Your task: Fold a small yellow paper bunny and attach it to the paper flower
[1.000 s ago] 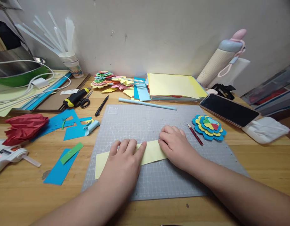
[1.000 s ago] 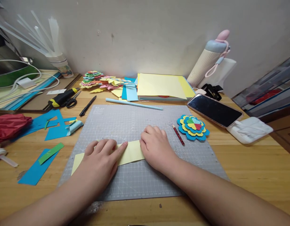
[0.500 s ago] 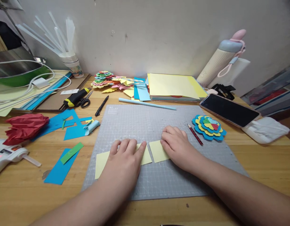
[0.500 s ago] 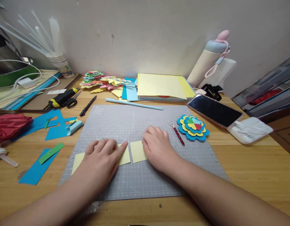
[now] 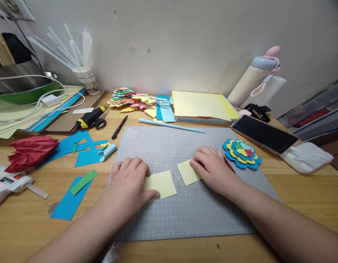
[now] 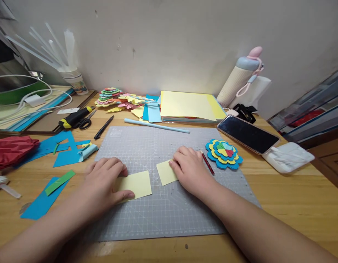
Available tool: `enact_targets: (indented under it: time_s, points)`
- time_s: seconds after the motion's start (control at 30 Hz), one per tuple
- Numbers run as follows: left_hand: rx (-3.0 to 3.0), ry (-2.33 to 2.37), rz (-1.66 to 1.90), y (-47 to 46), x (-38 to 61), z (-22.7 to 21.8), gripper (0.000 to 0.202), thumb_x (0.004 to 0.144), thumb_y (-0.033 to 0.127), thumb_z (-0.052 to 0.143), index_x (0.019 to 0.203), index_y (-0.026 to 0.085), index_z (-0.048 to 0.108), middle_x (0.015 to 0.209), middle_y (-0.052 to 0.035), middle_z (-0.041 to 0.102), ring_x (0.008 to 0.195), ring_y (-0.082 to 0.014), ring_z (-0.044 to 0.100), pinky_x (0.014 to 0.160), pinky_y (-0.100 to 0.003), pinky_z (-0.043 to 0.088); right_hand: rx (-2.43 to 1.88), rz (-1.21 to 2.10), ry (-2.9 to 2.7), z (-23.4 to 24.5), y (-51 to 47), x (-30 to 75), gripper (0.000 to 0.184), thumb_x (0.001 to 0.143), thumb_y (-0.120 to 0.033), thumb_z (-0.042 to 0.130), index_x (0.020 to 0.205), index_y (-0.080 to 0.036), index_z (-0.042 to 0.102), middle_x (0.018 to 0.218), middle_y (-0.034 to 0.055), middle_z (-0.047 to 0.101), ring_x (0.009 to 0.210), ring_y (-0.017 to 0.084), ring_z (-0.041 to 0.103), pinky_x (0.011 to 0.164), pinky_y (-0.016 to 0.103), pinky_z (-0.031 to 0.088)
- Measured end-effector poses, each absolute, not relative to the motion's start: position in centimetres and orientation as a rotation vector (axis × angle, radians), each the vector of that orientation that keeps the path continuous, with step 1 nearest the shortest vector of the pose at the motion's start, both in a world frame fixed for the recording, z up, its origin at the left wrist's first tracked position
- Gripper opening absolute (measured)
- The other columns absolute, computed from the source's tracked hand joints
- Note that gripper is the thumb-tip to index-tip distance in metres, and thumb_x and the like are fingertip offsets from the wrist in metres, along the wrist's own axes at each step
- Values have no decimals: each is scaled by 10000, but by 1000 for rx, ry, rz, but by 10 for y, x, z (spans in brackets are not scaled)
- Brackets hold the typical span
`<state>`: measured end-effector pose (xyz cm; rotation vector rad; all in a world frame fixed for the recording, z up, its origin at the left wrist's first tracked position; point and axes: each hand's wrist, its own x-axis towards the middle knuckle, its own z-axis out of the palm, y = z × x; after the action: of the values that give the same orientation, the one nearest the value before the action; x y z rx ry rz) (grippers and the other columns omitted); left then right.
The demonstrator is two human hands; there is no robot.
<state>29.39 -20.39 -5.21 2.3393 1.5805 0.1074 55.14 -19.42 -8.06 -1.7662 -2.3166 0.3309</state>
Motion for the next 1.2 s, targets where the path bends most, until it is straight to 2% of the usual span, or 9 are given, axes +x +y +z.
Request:
enact_targets:
  time_s: [0.3, 0.43, 0.53, 0.6, 0.67, 0.77, 0.83, 1.07, 1.2]
  points:
    - [2196, 1523, 65, -201, 296, -53, 294, 661, 323, 776, 799, 212, 540, 822, -18, 609, 843, -253, 505, 800, -392, 341, -1568, 545, -2285, -80, -203, 543, 207, 933, -253, 505, 737, -189, 519, 881, 21, 555, 903, 206, 502, 808, 374, 307]
    - [2162, 1470, 160, -202, 295, -52, 217, 708, 242, 725, 824, 216, 544, 826, -8, 613, 843, -242, 496, 777, -367, 348, -1441, 572, -2241, -75, -214, 533, 99, 919, -294, 540, 900, -198, 541, 985, 48, 569, 982, 231, 502, 864, 415, 303]
    - [2122, 1384, 257, -205, 295, -47, 215, 725, 244, 729, 858, 224, 562, 867, -5, 619, 902, -248, 491, 767, -348, 365, -1260, 612, -2185, -69, -222, 525, 216, 901, -321, 581, 1076, -206, 532, 1115, 81, 573, 1084, 249, 491, 927, 443, 285]
    - [2114, 1311, 321, -207, 296, -43, 246, 720, 265, 752, 899, 237, 586, 878, 3, 625, 919, -245, 496, 772, -343, 375, -1115, 704, -2183, -65, -226, 521, 143, 903, -293, 579, 1021, -215, 560, 1056, 58, 612, 1029, 225, 531, 919, 422, 299]
    - [2117, 1284, 361, -207, 297, -38, 237, 724, 284, 757, 911, 250, 617, 857, 8, 632, 911, -241, 508, 784, -350, 377, -1022, 798, -2145, -63, -228, 518, 70, 927, -241, 527, 892, -211, 580, 900, 22, 638, 887, 183, 570, 878, 385, 335]
    - [2160, 1342, 389, -203, 294, -34, 105, 787, 333, 691, 773, 240, 647, 753, 11, 637, 821, -226, 536, 796, -383, 358, -1113, 948, -1915, -63, -225, 520, 186, 934, -238, 500, 782, -198, 600, 719, -4, 600, 711, 146, 549, 732, 304, 399]
    - [2186, 1429, 463, -199, 289, -34, 207, 831, 385, 630, 692, 232, 633, 707, 12, 636, 758, -214, 542, 793, -396, 344, -1253, 1115, -1612, -65, -219, 524, 181, 887, -285, 581, 744, -186, 631, 670, -10, 581, 645, 133, 521, 612, 254, 400]
    - [2072, 1659, 828, -195, 278, -37, 226, 871, 419, 560, 726, 253, 607, 728, 31, 638, 758, -200, 547, 771, -365, 368, -1353, 1305, -1007, -74, -191, 540, 214, 773, -372, 726, 770, -169, 657, 705, -19, 619, 592, 105, 560, 518, 200, 472]
    - [1973, 1654, 885, -195, 283, -41, 190, 884, 387, 512, 784, 248, 596, 782, 11, 629, 817, -210, 552, 698, -333, 392, -1401, 1339, -759, -69, -174, 557, 72, 853, -178, 629, 788, -166, 601, 694, -25, 593, 508, 62, 541, 435, 151, 428]
